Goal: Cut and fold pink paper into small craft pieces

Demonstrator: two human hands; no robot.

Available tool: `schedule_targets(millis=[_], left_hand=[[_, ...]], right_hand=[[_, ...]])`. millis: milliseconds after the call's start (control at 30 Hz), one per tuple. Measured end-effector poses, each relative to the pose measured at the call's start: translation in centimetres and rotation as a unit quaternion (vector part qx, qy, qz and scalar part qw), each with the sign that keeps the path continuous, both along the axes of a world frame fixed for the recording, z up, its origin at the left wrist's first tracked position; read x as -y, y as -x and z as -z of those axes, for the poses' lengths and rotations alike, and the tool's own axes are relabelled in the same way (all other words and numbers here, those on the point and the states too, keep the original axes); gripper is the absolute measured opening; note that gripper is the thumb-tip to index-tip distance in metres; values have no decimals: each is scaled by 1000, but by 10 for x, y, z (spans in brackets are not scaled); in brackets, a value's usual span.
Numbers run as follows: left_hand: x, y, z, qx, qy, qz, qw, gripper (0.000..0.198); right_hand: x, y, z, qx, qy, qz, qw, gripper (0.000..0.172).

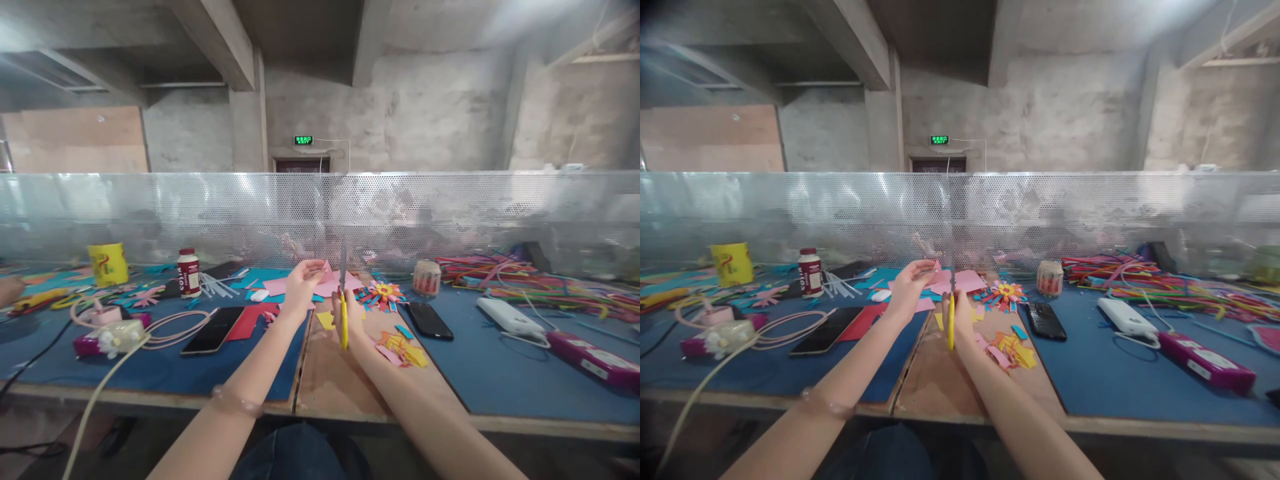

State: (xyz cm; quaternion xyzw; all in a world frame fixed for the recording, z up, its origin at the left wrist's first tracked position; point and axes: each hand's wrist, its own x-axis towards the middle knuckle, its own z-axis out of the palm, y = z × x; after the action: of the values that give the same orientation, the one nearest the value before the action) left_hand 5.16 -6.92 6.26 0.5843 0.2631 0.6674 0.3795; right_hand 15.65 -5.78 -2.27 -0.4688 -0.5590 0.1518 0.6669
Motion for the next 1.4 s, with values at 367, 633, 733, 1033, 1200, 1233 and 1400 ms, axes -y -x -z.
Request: schedule_targets(millis=[367,633,733,1033,1200,1233,1400], left_hand=[[9,13,-20,-105,-102,-41,988,16],[27,17,-20,-146,-131,-16,980,16],[29,13,-16,-128,-119,-30,984,17],[25,-1,-13,-21,-151,-98,983,19],[32,-7,-19,14,-172,-109,979,20],[32,-8,-20,20,-175,-108,978,20],[32,-11,-20,33,-179,-102,978,20]], right_hand=[[4,0,-3,35,-15,19,999,22],[-6,-2,4,6,1,18,1000,22],[-3,0,3,-12,-2,1,1000,22],[2,4,3,-44,2,-39,998,18],[19,13,-5,-58,10,-54,997,14],[22,15,-6,-54,12,-62,997,14],[26,26,-1,-40,4,-90,995,13]])
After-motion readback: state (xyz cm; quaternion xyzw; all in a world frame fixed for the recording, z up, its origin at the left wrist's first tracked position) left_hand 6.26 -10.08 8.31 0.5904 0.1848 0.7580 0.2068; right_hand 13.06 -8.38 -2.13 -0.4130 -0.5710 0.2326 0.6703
